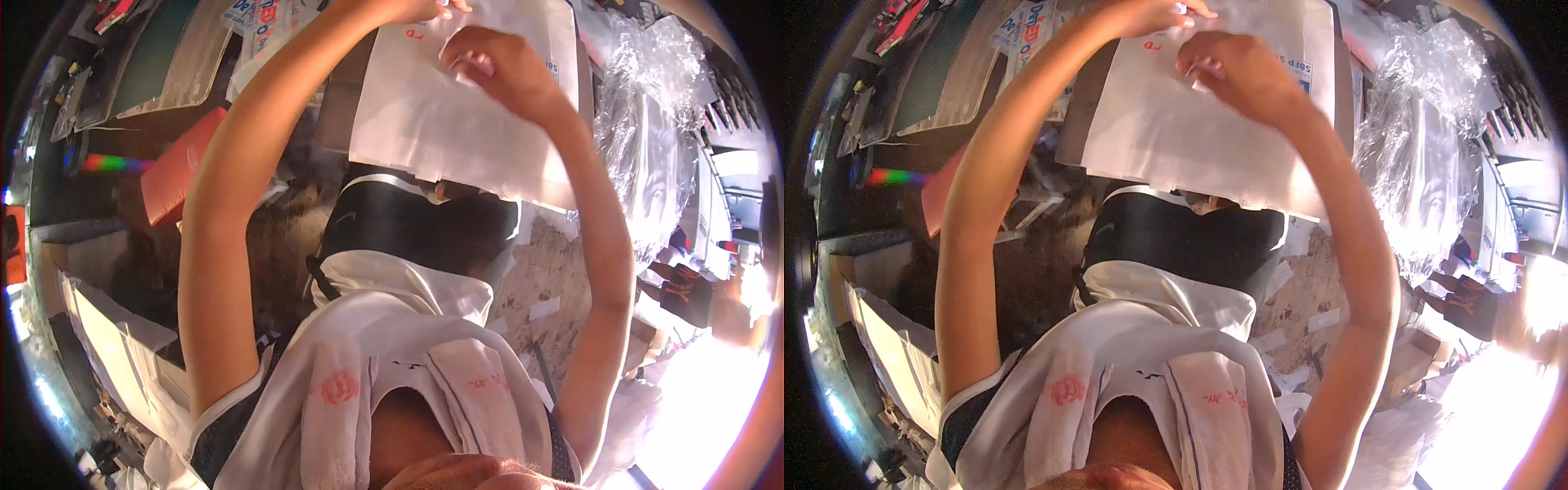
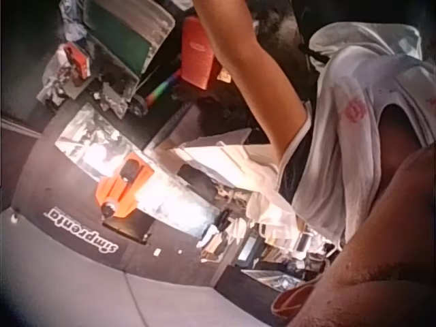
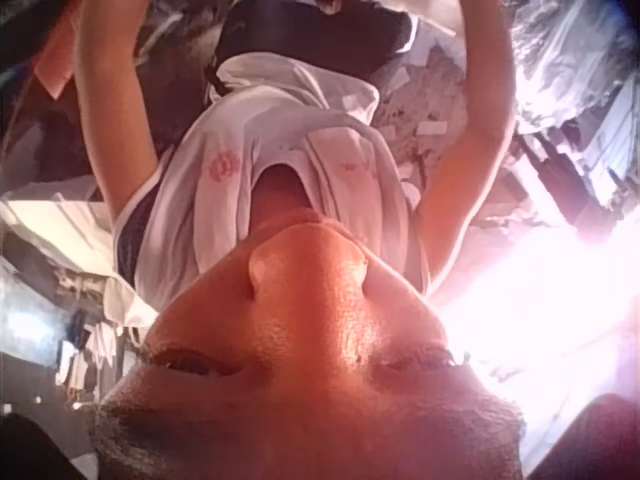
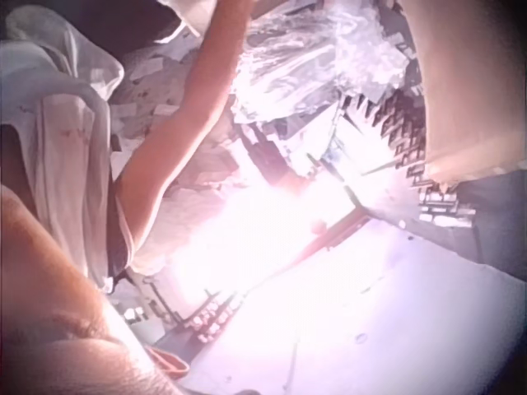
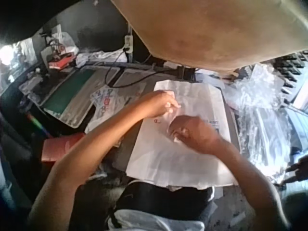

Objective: The person prepares a white tote bag by aligning a stencil on it, then presses the stencil onto the bag using a manual heat press machine, and finally peels off the backing to reveal the printed design.

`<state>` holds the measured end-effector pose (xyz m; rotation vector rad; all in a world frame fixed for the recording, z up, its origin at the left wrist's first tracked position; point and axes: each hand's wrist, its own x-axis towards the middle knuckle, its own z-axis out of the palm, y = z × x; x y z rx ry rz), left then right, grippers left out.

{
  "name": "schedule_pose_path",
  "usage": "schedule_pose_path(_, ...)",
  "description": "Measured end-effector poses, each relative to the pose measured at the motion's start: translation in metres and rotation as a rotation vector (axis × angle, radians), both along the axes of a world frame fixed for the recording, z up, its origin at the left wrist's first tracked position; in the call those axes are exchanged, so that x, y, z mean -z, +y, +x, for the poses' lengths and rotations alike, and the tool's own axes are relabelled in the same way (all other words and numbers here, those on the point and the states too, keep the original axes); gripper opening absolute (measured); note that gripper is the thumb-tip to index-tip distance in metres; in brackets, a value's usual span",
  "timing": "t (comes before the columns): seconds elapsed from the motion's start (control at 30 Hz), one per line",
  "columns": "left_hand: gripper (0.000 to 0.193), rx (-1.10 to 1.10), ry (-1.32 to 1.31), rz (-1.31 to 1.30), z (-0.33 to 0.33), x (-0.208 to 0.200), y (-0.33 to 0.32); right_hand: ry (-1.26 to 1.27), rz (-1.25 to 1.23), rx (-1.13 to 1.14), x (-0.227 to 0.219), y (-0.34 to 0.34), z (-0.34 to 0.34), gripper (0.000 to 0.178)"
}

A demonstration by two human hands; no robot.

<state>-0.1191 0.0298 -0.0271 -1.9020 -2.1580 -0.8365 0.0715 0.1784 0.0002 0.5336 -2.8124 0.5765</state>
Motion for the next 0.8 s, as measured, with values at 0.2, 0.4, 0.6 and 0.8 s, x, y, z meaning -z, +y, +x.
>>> schedule_pose_path(0.2, 0.020, -0.112, -0.267, -0.065, 0.029, -0.027, -0.006, 0.050, -0.010, 0.100, 0.014, 0.030, -0.025, 0.016)
schedule_pose_path(0.4, 0.023, -0.095, -0.156, -0.092, 0.027, -0.026, 0.002, 0.146, 0.125, 0.083, 0.005, 0.044, -0.022, 0.015)
schedule_pose_path(0.6, 0.030, -0.217, -0.223, -0.188, 0.033, -0.027, -0.006, 0.049, -0.076, -0.136, 0.014, -0.013, 0.015, 0.014)
schedule_pose_path(0.8, 0.016, -0.088, -0.079, 0.069, 0.008, -0.001, 0.003, 0.146, -0.052, 0.038, -0.010, 0.014, -0.004, 0.013)
